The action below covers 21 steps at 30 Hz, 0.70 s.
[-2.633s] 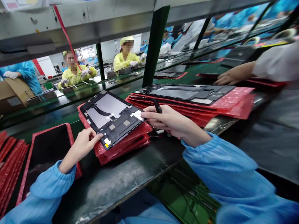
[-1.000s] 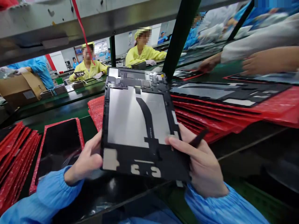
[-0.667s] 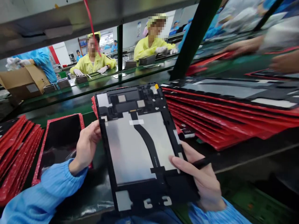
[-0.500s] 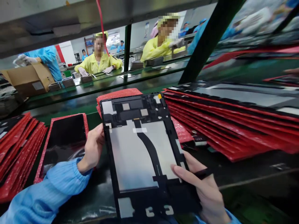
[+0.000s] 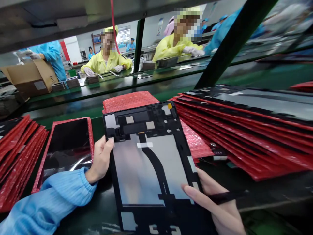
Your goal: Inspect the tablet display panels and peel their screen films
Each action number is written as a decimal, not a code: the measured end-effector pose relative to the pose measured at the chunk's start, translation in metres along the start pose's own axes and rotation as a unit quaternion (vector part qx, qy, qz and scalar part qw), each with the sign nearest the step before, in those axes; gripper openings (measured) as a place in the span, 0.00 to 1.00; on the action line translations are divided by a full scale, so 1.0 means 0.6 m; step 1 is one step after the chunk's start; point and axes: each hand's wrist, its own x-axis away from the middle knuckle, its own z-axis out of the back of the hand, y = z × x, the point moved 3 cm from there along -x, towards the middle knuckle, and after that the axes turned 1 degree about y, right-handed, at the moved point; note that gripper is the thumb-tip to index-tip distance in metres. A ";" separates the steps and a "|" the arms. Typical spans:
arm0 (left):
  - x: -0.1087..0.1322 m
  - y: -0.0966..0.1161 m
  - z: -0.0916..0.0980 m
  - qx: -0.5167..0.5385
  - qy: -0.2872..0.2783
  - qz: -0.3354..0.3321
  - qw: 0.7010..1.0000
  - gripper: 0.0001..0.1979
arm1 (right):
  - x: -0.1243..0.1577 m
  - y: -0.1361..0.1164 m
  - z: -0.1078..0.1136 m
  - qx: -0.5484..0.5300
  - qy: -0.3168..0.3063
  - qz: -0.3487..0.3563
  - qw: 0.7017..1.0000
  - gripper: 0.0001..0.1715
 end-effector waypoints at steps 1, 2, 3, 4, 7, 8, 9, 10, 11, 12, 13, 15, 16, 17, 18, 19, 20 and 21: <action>0.000 -0.001 0.000 0.002 0.002 0.001 1.000 0.12 | 0.000 0.000 0.000 0.002 0.000 0.000 1.000 0.22; 0.000 -0.002 0.000 0.008 0.003 0.003 1.000 0.11 | 0.000 0.000 0.001 0.001 0.002 -0.002 1.000 0.22; 0.000 -0.003 0.000 0.018 0.001 0.007 1.000 0.11 | 0.000 0.000 0.001 -0.001 0.003 -0.004 1.000 0.22; -0.001 -0.004 0.000 0.031 -0.002 0.014 0.999 0.11 | 0.000 0.000 0.002 -0.001 0.002 -0.004 1.000 0.21; -0.005 -0.003 -0.002 0.088 -0.009 0.045 0.995 0.11 | -0.001 -0.003 0.003 0.014 -0.014 0.001 1.000 0.20; -0.007 0.001 -0.002 0.109 -0.003 0.051 0.993 0.12 | -0.001 -0.004 0.004 0.018 -0.020 -0.001 1.000 0.20; -0.009 0.007 -0.002 0.125 0.007 0.053 0.991 0.12 | 0.000 -0.004 0.006 0.019 -0.024 -0.007 0.999 0.20; -0.010 0.014 -0.001 0.134 0.020 0.051 0.990 0.13 | 0.000 -0.003 0.008 0.018 -0.027 -0.016 0.999 0.21; -0.011 0.021 0.001 0.134 0.034 0.045 0.989 0.13 | 0.001 -0.003 0.010 0.017 -0.028 -0.026 0.999 0.22; -0.012 0.029 0.002 0.126 0.047 0.038 0.990 0.14 | 0.001 -0.002 0.012 0.019 -0.028 -0.034 0.999 0.22; -0.012 0.036 0.004 0.115 0.056 0.031 0.991 0.14 | 0.002 -0.001 0.014 0.022 -0.030 -0.039 0.999 0.23; -0.013 0.044 0.007 0.092 0.069 0.023 0.993 0.14 | 0.003 -0.001 0.015 0.029 -0.036 -0.043 0.998 0.24; -0.013 0.046 0.009 0.084 0.076 0.022 0.993 0.14 | 0.003 -0.001 0.015 0.029 -0.042 -0.044 0.998 0.23; -0.014 0.046 0.010 0.077 0.081 0.025 0.993 0.13 | 0.003 0.000 0.014 0.028 -0.048 -0.047 0.997 0.23; -0.015 0.044 0.011 0.070 0.084 0.031 0.993 0.13 | 0.002 0.000 0.013 0.026 -0.055 -0.051 0.997 0.23; -0.017 0.042 0.012 0.064 0.089 0.038 0.993 0.13 | 0.002 0.001 0.013 0.024 -0.063 -0.055 0.996 0.22; -0.019 0.040 0.012 0.058 0.093 0.045 0.993 0.12 | 0.002 0.002 0.013 0.023 -0.069 -0.058 0.996 0.23; -0.022 0.038 0.012 0.055 0.094 0.052 0.993 0.12 | 0.001 0.003 0.013 0.025 -0.074 -0.060 0.995 0.23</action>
